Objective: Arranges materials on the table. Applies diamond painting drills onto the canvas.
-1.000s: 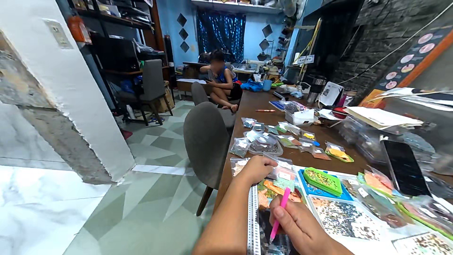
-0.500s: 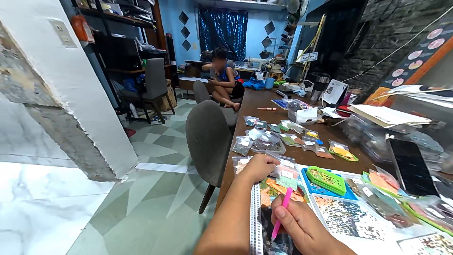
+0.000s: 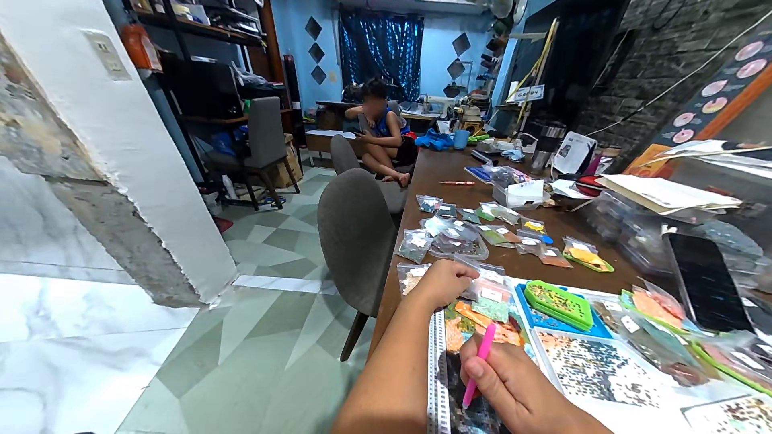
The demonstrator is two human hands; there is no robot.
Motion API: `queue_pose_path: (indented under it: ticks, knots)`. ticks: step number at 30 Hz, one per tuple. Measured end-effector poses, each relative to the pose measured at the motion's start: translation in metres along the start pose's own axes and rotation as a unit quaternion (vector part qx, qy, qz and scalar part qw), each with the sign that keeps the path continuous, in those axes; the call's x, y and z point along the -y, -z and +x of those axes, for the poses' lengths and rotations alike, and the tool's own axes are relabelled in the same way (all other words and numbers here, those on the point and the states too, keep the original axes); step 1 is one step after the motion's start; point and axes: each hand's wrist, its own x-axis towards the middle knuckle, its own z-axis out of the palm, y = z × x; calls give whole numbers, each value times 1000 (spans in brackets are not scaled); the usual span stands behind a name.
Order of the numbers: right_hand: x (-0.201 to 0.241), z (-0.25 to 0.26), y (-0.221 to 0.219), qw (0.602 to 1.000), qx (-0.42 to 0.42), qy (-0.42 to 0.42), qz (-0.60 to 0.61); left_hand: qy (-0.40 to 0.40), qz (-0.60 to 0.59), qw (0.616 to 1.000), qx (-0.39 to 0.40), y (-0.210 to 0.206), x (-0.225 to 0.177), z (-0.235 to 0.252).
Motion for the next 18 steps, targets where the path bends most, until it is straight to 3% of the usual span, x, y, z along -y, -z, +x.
queue_pose_path:
  ticks: [5, 10, 12, 16, 18]
  knots:
    - [2, 0, -1, 999, 6, 32, -23, -6, 1, 1000, -1, 0, 0, 0]
    - [3, 1, 19, 990, -43, -38, 132, -5, 2, 1000, -4, 0, 1, 0]
    - [9, -1, 36, 986, -1, -61, 158, -1, -3, 1000, -4, 0, 0, -1]
    - [24, -6, 49, 985, 125, -108, 59, 4, -3, 1000, -3, 0, -1, 0]
    - [30, -4, 47, 966, 165, -196, 47, 4, 1, 1000, 0, 0, -2, 0]
